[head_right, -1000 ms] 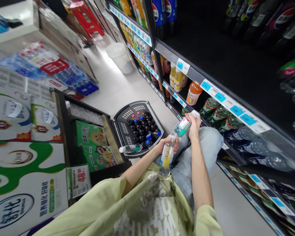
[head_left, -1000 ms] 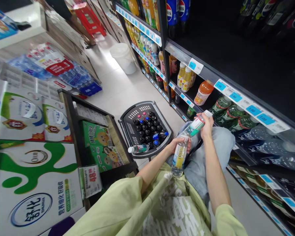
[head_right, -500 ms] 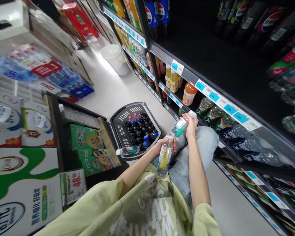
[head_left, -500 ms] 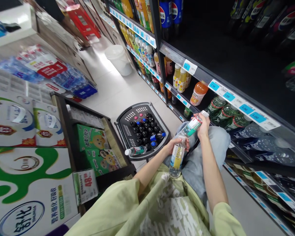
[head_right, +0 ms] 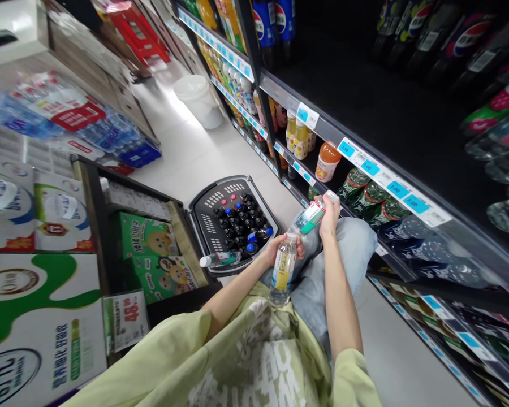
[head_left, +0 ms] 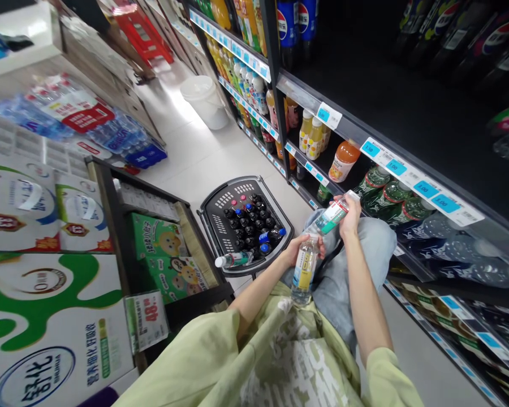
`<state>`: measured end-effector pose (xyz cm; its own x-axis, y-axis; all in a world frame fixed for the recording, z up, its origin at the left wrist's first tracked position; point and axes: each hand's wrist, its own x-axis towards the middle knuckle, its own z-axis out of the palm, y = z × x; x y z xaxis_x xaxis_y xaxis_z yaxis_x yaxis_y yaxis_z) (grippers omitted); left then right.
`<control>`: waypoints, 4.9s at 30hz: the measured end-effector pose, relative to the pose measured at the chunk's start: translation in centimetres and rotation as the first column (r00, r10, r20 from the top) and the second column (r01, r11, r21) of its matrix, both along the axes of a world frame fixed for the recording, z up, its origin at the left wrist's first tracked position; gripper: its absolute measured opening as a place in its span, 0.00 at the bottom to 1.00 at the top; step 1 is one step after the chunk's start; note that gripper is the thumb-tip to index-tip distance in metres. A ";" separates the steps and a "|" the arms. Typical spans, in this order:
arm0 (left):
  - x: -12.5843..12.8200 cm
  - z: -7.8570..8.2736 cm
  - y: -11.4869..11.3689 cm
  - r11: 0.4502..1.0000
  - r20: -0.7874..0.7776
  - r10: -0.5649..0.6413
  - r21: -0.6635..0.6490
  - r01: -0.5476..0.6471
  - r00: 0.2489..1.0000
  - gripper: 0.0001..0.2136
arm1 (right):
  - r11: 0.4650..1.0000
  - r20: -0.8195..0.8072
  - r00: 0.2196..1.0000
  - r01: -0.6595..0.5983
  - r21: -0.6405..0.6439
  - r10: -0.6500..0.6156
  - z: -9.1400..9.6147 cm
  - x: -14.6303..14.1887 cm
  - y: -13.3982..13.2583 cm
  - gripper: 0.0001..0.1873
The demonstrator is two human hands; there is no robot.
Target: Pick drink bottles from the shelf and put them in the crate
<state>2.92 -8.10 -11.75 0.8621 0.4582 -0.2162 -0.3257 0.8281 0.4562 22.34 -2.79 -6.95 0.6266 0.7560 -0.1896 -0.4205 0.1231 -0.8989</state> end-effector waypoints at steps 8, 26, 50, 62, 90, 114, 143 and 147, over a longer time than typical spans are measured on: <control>0.2 0.2 -0.2 1.000 0.024 0.000 0.020 -0.001 1.000 0.28 | 1.000 0.011 0.999 0.030 0.003 -0.030 0.0 -0.1 -0.1 0.21; 0.1 0.4 -0.1 0.999 -0.007 -0.005 0.040 0.006 1.000 0.27 | 0.999 0.012 1.000 0.022 0.035 -0.023 -0.2 -0.2 -0.3 0.16; 0.2 0.6 -0.1 1.000 -0.009 0.003 0.026 -0.003 1.000 0.28 | 0.999 0.003 1.000 0.010 0.039 -0.010 -0.1 -0.2 -0.3 0.17; 0.1 0.8 -0.2 1.000 -0.012 0.002 0.028 -0.002 1.000 0.26 | 0.999 0.016 1.000 0.013 0.039 -0.014 -0.3 -0.2 -0.2 0.17; 0.3 0.8 0.0 0.999 0.005 -0.002 0.038 0.002 1.000 0.23 | 0.998 -0.013 1.000 0.016 0.056 -0.016 -1.0 0.0 0.1 0.18; 0.6 0.7 0.1 0.995 -0.134 0.036 0.099 -0.023 0.990 0.26 | 0.999 -0.044 0.999 0.003 0.050 -0.001 -0.5 0.7 0.3 0.21; -1.2 3.5 -1.3 0.968 -0.287 0.156 0.233 -0.089 0.945 0.28 | 1.000 -0.043 0.999 -0.017 0.013 0.017 -0.5 1.0 0.2 0.19; -2.7 4.5 -1.7 0.944 -0.355 0.267 0.283 -0.169 0.896 0.28 | 1.000 -0.040 0.999 -0.021 -0.002 0.021 -0.3 1.0 0.2 0.21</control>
<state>0.20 -9.83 -7.28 0.6059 0.7047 -0.3690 -0.2447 0.6065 0.7565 23.30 -2.60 -7.26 0.6026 0.7681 -0.2163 -0.4586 0.1116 -0.8816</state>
